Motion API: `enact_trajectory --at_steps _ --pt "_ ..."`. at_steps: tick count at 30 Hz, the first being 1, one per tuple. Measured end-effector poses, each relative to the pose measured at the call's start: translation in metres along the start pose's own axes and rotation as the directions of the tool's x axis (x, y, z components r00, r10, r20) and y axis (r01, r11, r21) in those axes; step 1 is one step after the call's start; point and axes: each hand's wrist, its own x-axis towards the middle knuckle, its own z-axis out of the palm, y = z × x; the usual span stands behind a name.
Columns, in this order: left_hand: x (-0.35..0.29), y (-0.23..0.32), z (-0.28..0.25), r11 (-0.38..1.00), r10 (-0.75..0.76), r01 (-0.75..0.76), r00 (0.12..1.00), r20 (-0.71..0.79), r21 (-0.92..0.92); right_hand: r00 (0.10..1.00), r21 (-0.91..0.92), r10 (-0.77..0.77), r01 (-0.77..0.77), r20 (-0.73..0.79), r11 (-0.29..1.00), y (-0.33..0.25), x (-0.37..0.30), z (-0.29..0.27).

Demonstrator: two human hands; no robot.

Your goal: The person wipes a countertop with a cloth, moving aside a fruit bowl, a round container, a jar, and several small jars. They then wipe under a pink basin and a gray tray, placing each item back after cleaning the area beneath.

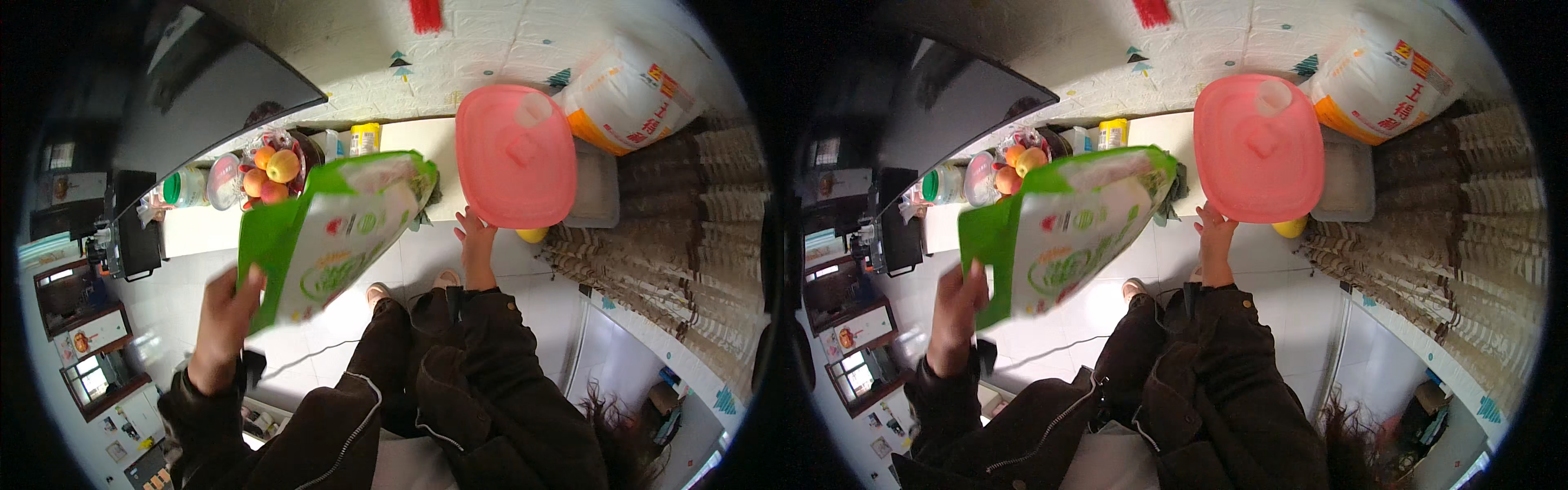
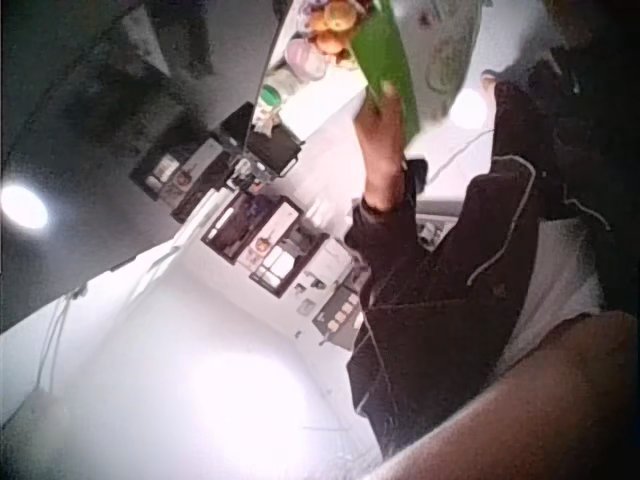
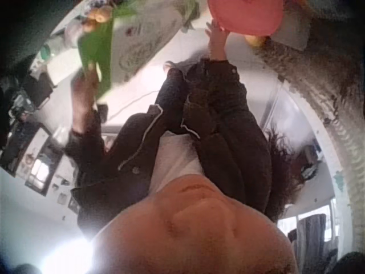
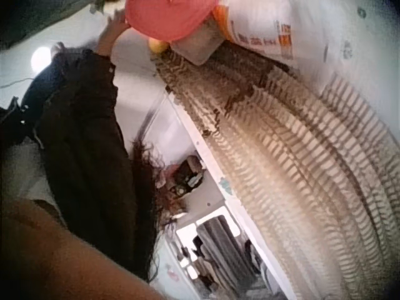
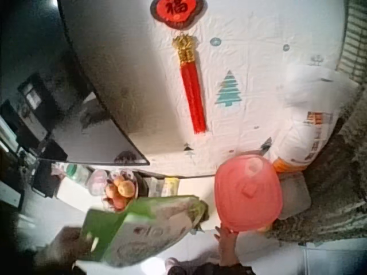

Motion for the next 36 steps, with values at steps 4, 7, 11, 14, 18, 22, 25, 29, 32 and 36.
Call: enact_trajectory --at_steps 4,7,11,14,18,22,25,29,32,36 --pt "-0.046 -0.047 -0.009 0.959 -0.156 0.189 0.974 0.163 -0.209 0.952 -0.632 -0.107 0.272 0.287 0.725 0.056 0.006 -0.001" --pt "-0.056 -0.094 -0.010 0.877 -0.349 0.387 0.921 0.176 -0.285 0.813 -0.722 -0.277 0.583 0.512 0.373 0.101 0.030 0.027" --pt "-0.059 -0.183 0.010 0.843 -0.492 0.515 0.855 0.163 -0.158 0.680 -0.753 -0.492 0.654 0.544 0.072 0.142 0.089 0.086" --pt "-0.059 -0.262 0.038 0.734 -0.616 0.639 0.769 0.171 -0.231 0.805 -0.857 -0.294 0.495 0.514 -0.144 0.159 0.119 0.111" --pt "-0.044 -0.356 0.073 0.708 -0.643 0.647 0.757 0.120 -0.283 0.650 -0.702 -0.264 0.667 0.712 -0.251 0.143 0.158 0.097" --pt "-0.043 -0.415 0.084 0.536 -0.732 0.717 0.658 0.178 -0.445 0.643 -0.827 -0.531 0.501 0.552 -0.254 0.113 0.188 0.073" --pt "-0.049 -0.437 0.088 0.502 -0.738 0.698 0.654 0.168 -0.512 0.588 -0.739 -0.584 0.673 0.560 -0.030 0.118 0.180 0.086" --pt "-0.047 -0.450 0.092 0.414 -0.739 0.640 0.651 0.172 -0.647 0.522 -0.549 -0.329 0.836 0.787 0.011 0.159 0.156 0.145" --pt "-0.047 -0.452 0.099 0.367 -0.716 0.606 0.668 0.201 -0.705 0.473 -0.561 -0.305 0.740 0.826 -0.372 0.164 0.183 0.180" --pt "-0.041 -0.452 0.114 0.323 -0.679 0.548 0.702 0.214 -0.772 0.247 -0.427 -0.396 0.769 0.885 -0.475 0.131 0.255 0.175"
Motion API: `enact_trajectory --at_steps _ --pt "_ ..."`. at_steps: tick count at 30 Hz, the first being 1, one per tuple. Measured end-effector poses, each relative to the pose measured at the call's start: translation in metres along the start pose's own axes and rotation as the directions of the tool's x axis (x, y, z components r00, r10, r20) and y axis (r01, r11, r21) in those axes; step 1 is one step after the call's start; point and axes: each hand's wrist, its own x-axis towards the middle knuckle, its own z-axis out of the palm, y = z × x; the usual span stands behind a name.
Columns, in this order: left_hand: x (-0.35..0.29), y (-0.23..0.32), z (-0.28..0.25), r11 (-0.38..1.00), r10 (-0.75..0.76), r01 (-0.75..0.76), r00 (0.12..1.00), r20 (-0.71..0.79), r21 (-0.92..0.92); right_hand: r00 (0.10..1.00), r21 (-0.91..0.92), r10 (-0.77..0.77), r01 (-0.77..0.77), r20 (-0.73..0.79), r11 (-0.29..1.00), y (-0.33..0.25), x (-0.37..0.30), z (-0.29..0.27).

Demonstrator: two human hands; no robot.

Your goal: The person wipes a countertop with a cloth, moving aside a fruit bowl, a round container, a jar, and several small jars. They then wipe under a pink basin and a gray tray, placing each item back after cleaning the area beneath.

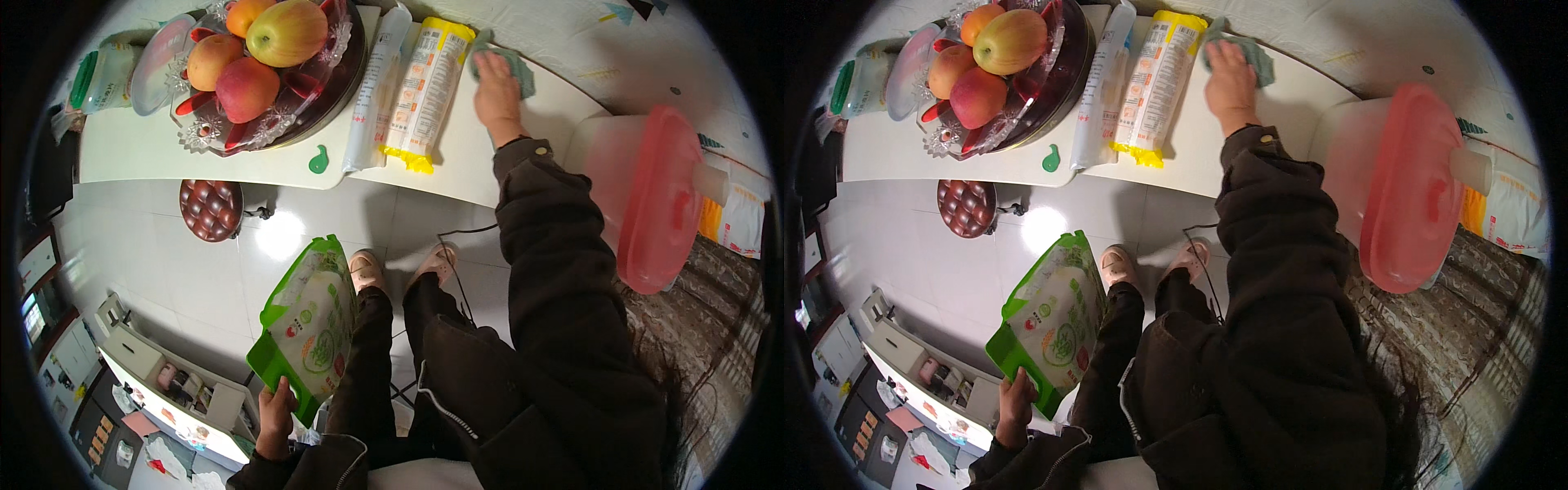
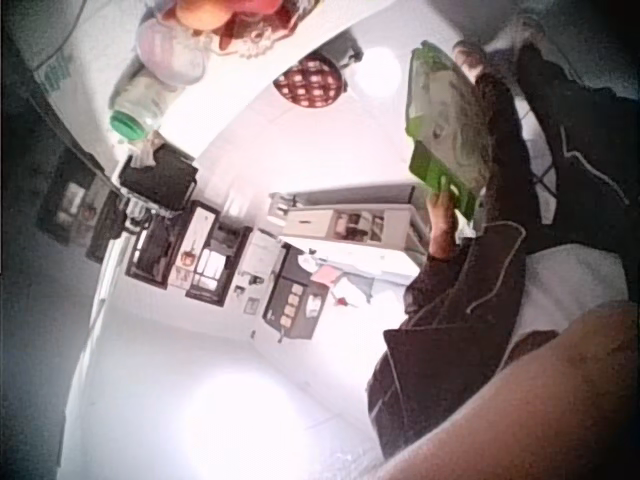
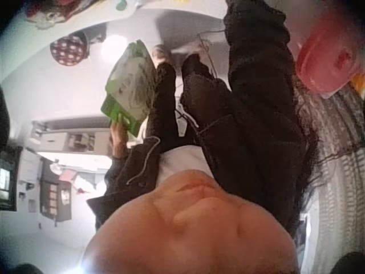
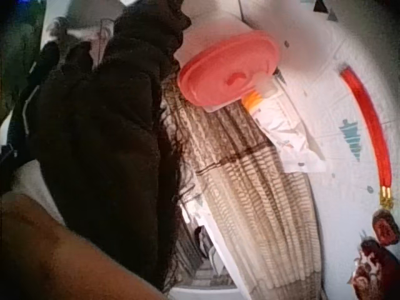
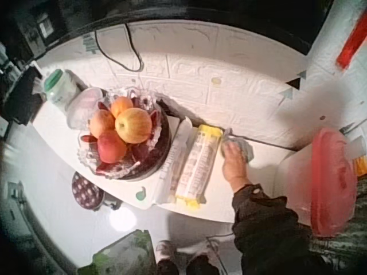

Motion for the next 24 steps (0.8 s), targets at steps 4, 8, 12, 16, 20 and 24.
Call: enact_trajectory --at_steps 4,8,12,16,20,24 --pt "0.002 0.004 0.014 0.997 0.048 -0.050 0.998 0.028 0.053 0.864 -0.221 0.502 -0.484 0.032 0.847 0.047 -0.030 -0.045" --pt "-0.002 0.014 0.025 0.991 -0.033 0.038 0.999 -0.036 0.131 0.874 0.231 0.483 -0.481 0.052 0.846 0.006 -0.037 -0.047" --pt "0.000 0.016 0.025 0.978 -0.015 0.026 0.999 -0.051 0.207 0.981 -0.042 0.165 -0.162 0.097 0.986 -0.029 -0.002 0.010" --pt "0.004 0.007 0.022 0.983 -0.044 0.054 0.997 -0.061 0.178 0.998 -0.044 0.051 -0.050 0.038 0.998 0.021 0.011 0.002" --pt "0.005 0.003 0.021 0.989 -0.052 0.065 0.994 -0.098 0.132 0.922 -0.218 0.382 -0.385 -0.059 0.897 0.025 -0.017 -0.034" --pt "0.007 -0.002 0.023 0.996 -0.069 0.073 0.994 -0.088 0.051 0.996 -0.015 0.053 -0.052 0.077 0.999 -0.021 -0.007 -0.010"
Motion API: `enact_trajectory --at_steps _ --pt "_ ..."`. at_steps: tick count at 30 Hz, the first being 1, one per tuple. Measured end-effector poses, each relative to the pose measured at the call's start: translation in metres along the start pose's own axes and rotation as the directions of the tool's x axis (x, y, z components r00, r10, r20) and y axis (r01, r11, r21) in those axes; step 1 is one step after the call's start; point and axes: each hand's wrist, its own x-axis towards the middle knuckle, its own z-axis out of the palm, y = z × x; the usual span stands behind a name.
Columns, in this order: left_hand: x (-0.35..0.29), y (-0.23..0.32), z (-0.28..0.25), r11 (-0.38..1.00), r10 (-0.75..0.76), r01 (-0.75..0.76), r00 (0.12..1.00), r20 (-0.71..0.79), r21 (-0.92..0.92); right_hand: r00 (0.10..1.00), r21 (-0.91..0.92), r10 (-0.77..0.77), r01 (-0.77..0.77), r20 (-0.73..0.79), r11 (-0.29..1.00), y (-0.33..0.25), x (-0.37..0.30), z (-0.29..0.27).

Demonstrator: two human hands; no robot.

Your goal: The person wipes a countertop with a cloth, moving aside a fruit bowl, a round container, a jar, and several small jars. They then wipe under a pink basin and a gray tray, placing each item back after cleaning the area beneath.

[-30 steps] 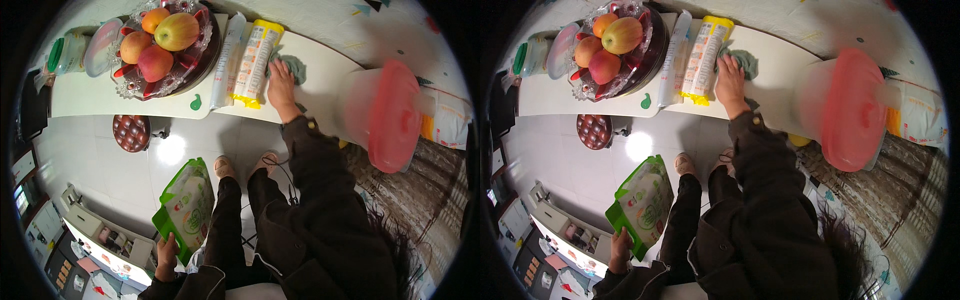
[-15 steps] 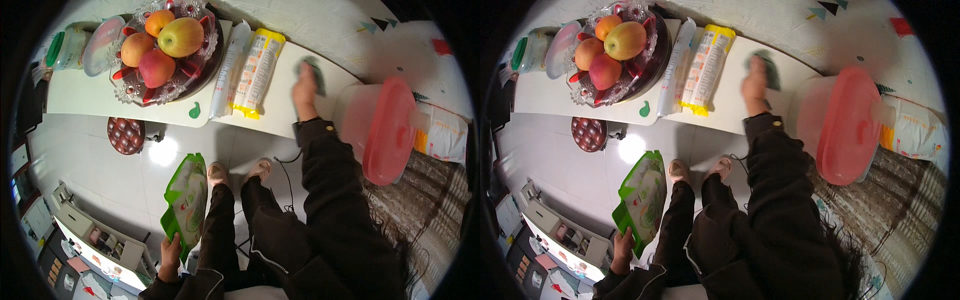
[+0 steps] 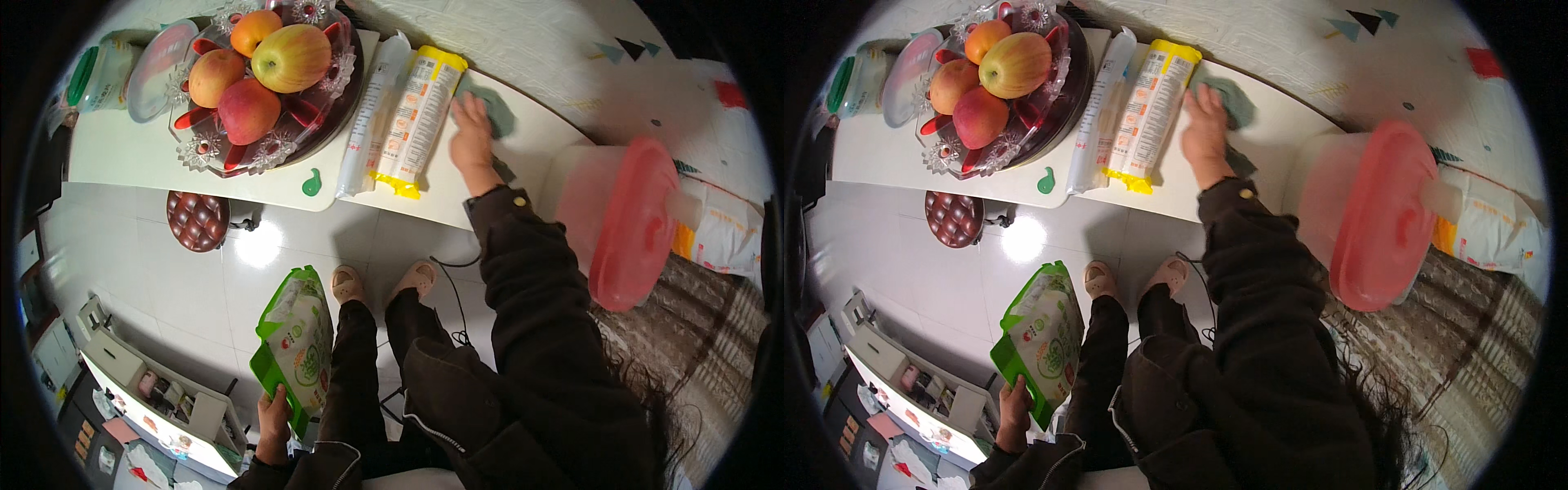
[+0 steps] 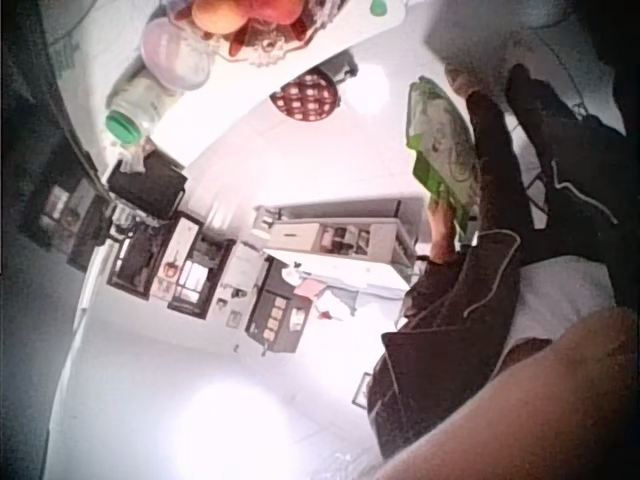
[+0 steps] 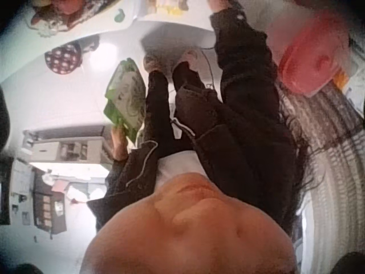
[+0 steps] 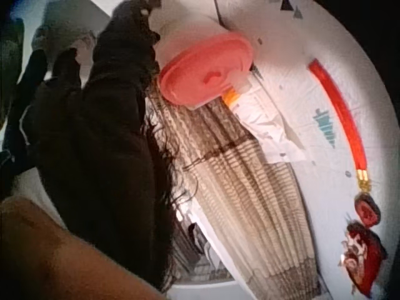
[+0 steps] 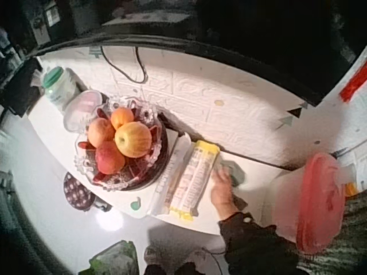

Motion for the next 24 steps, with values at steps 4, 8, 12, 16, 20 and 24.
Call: enact_trajectory --at_steps 4,8,12,16,20,24 --pt "-0.001 -0.008 0.001 0.999 0.011 -0.011 1.000 0.013 -0.030 0.999 -0.016 -0.027 0.027 0.027 1.000 0.007 0.028 0.015" --pt "-0.003 -0.005 0.003 0.998 0.001 0.001 1.000 0.021 -0.065 0.948 -0.057 0.310 -0.314 -0.074 0.948 0.019 0.010 -0.003" --pt "-0.003 -0.001 0.012 0.999 0.031 -0.032 0.998 0.046 0.014 0.978 -0.088 0.210 -0.209 0.005 0.974 -0.017 -0.001 0.005" --pt "0.000 -0.003 0.016 0.998 0.043 -0.047 0.996 0.083 0.042 0.994 -0.055 0.041 -0.035 0.099 0.998 -0.003 0.023 0.018" --pt "0.004 0.000 0.014 0.997 0.063 -0.068 0.993 0.096 0.047 0.964 -0.141 0.264 -0.259 0.020 0.956 0.076 0.012 -0.010" --pt "0.004 0.005 0.021 0.996 0.046 -0.052 0.996 0.072 0.072 0.953 0.084 0.299 -0.294 -0.048 0.952 0.060 -0.005 -0.023"
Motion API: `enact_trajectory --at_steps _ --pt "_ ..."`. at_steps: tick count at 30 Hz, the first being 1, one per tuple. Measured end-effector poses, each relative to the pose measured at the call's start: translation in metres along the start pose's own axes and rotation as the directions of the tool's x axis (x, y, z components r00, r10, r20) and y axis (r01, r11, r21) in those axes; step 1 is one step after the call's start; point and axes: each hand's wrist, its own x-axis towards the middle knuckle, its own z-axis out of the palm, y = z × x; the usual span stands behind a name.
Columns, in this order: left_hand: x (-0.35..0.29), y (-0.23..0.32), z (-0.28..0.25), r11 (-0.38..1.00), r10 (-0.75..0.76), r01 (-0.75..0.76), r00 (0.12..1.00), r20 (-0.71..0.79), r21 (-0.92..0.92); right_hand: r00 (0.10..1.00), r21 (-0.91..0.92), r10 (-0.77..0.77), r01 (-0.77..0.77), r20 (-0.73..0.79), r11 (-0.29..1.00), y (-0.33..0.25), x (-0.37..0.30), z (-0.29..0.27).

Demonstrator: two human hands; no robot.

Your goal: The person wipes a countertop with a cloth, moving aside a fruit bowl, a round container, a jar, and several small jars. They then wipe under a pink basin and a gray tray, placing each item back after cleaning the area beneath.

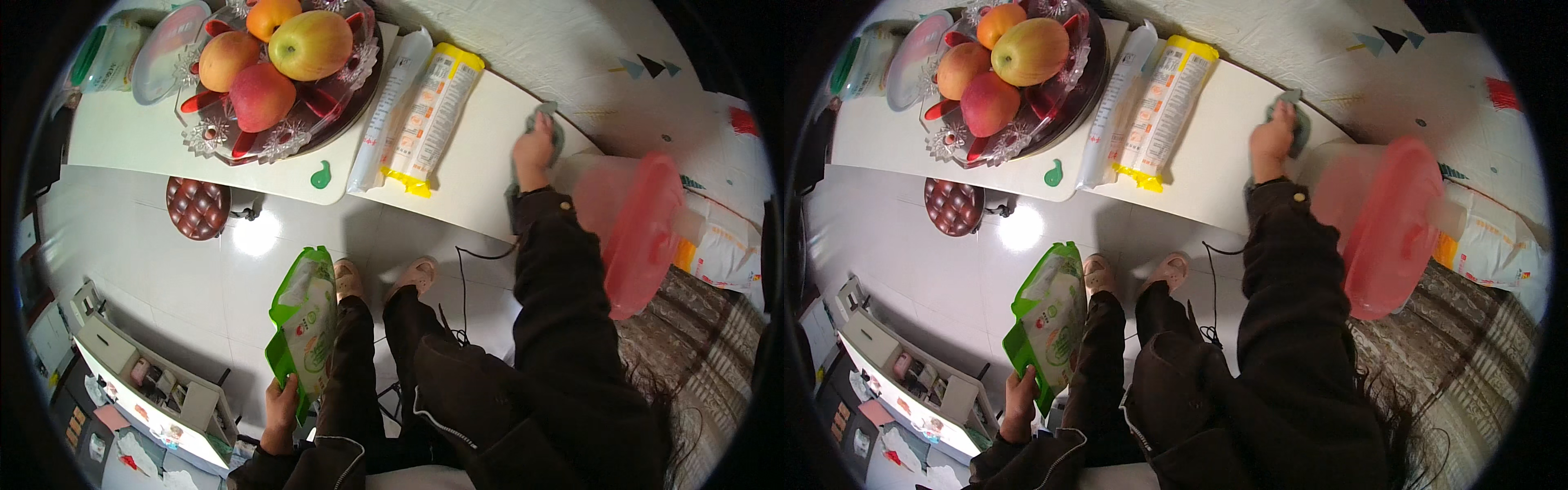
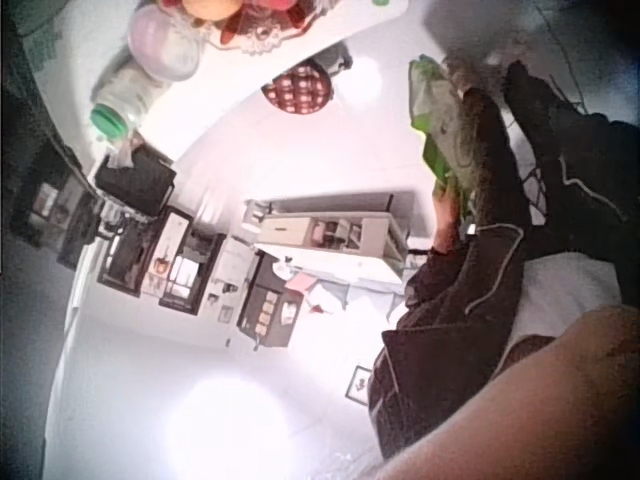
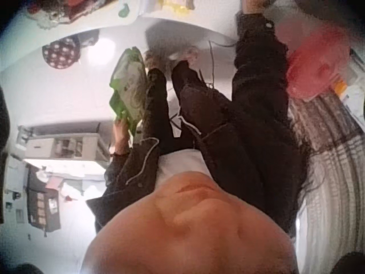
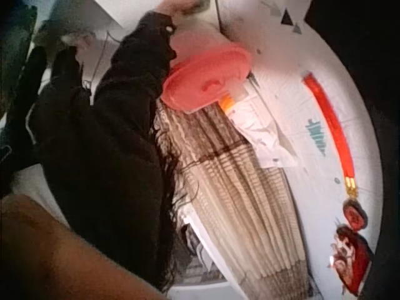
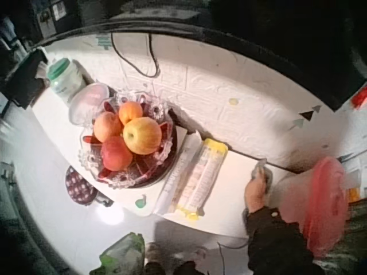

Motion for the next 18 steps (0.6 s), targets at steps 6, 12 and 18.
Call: enact_trajectory --at_steps 6,12,18 --pt "0.006 0.005 -0.002 0.998 -0.006 0.005 1.000 -0.016 -0.059 0.944 -0.091 -0.297 0.312 0.144 0.946 -0.057 -0.014 0.044" --pt "0.020 0.009 -0.011 1.000 -0.020 0.020 1.000 -0.014 -0.016 0.992 -0.309 0.094 -0.116 -0.086 0.944 0.017 0.016 -0.007" --pt "0.053 0.034 0.000 0.990 0.003 0.007 0.997 -0.076 0.141 0.983 -0.085 0.048 -0.033 0.175 0.996 -0.062 -0.030 -0.003"
